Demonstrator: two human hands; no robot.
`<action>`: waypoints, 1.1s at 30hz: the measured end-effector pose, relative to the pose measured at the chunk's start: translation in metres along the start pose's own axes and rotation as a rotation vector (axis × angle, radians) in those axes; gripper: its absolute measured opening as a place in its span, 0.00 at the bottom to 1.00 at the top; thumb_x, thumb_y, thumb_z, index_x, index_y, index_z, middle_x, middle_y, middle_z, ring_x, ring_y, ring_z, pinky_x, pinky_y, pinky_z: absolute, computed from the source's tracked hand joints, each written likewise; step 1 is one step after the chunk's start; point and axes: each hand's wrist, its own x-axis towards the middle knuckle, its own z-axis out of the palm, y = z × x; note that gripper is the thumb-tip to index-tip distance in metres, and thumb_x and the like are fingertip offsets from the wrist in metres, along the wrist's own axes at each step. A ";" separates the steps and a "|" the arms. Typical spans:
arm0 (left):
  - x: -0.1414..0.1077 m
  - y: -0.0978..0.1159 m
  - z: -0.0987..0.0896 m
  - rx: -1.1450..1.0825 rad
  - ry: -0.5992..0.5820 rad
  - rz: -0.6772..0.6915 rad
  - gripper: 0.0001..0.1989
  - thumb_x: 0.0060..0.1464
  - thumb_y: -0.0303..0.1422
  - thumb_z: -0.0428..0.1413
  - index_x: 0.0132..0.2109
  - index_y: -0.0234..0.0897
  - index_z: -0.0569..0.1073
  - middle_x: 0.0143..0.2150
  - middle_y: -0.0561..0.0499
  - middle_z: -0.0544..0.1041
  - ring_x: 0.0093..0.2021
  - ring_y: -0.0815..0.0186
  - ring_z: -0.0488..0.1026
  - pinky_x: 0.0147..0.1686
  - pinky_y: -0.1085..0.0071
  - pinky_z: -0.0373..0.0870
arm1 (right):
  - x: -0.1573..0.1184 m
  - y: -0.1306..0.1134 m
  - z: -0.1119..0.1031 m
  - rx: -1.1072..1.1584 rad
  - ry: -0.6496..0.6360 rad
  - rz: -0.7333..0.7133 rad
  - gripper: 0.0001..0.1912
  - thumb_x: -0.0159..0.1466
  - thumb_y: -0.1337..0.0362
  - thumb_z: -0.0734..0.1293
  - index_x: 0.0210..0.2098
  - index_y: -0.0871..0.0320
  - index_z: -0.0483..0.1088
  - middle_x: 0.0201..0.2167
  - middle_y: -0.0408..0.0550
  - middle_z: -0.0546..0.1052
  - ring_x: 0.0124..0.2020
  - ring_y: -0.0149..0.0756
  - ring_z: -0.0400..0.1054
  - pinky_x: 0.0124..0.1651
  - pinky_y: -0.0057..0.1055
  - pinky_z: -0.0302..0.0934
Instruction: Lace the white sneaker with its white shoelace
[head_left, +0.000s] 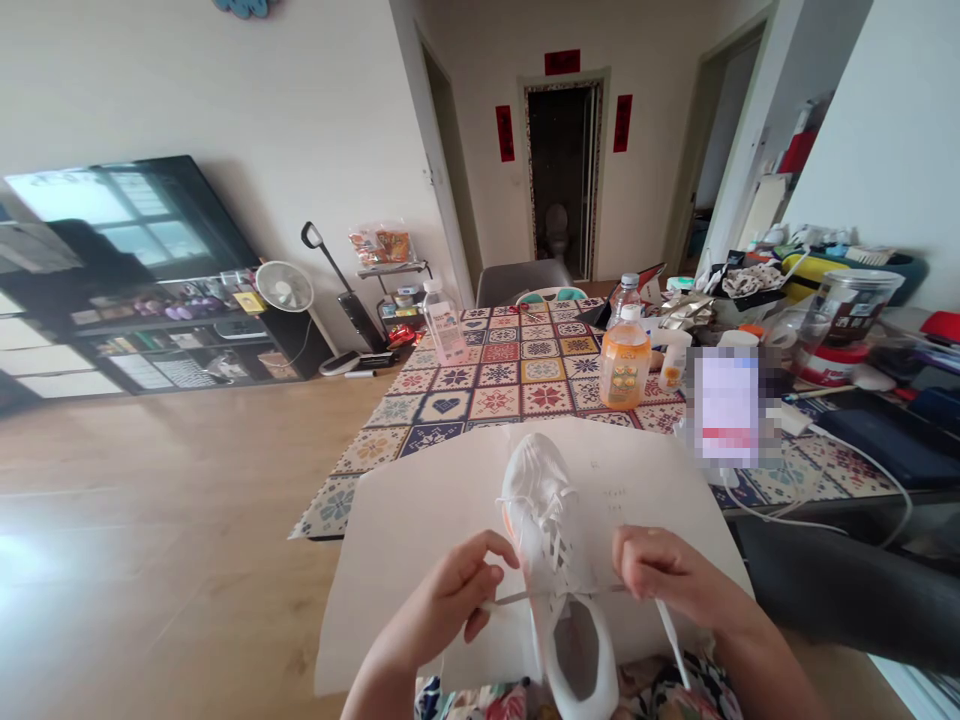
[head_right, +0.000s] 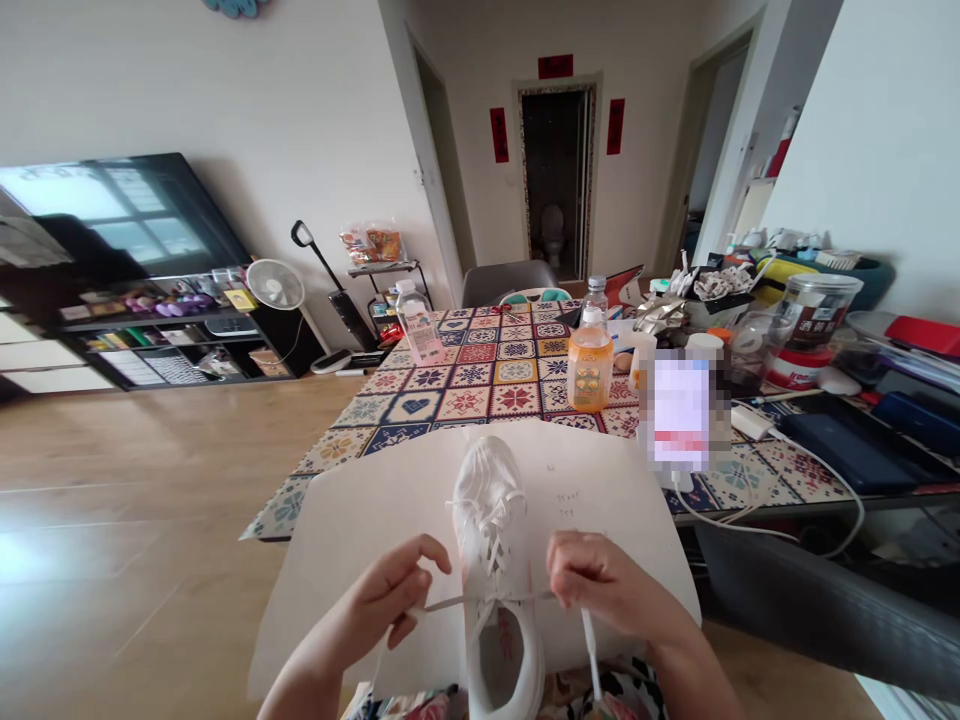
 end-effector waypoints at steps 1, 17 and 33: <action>0.000 0.004 0.002 0.128 -0.002 -0.062 0.16 0.63 0.46 0.55 0.40 0.37 0.75 0.18 0.63 0.61 0.16 0.73 0.57 0.19 0.77 0.51 | 0.001 -0.002 0.002 -0.051 0.003 0.022 0.25 0.69 0.47 0.68 0.23 0.58 0.68 0.26 0.41 0.67 0.27 0.32 0.59 0.32 0.29 0.52; -0.005 0.013 -0.013 0.193 -0.143 0.354 0.16 0.58 0.45 0.63 0.29 0.38 0.79 0.41 0.46 0.78 0.39 0.61 0.76 0.42 0.69 0.69 | -0.005 -0.004 -0.011 -0.026 -0.146 0.011 0.25 0.58 0.40 0.74 0.24 0.56 0.76 0.33 0.44 0.75 0.34 0.37 0.69 0.41 0.33 0.63; 0.014 0.004 0.054 -0.151 -0.008 0.467 0.11 0.64 0.35 0.60 0.35 0.44 0.86 0.38 0.47 0.74 0.36 0.67 0.74 0.35 0.73 0.72 | 0.012 0.012 0.055 0.183 0.260 -0.144 0.07 0.63 0.57 0.77 0.31 0.51 0.82 0.23 0.39 0.71 0.26 0.29 0.63 0.31 0.25 0.56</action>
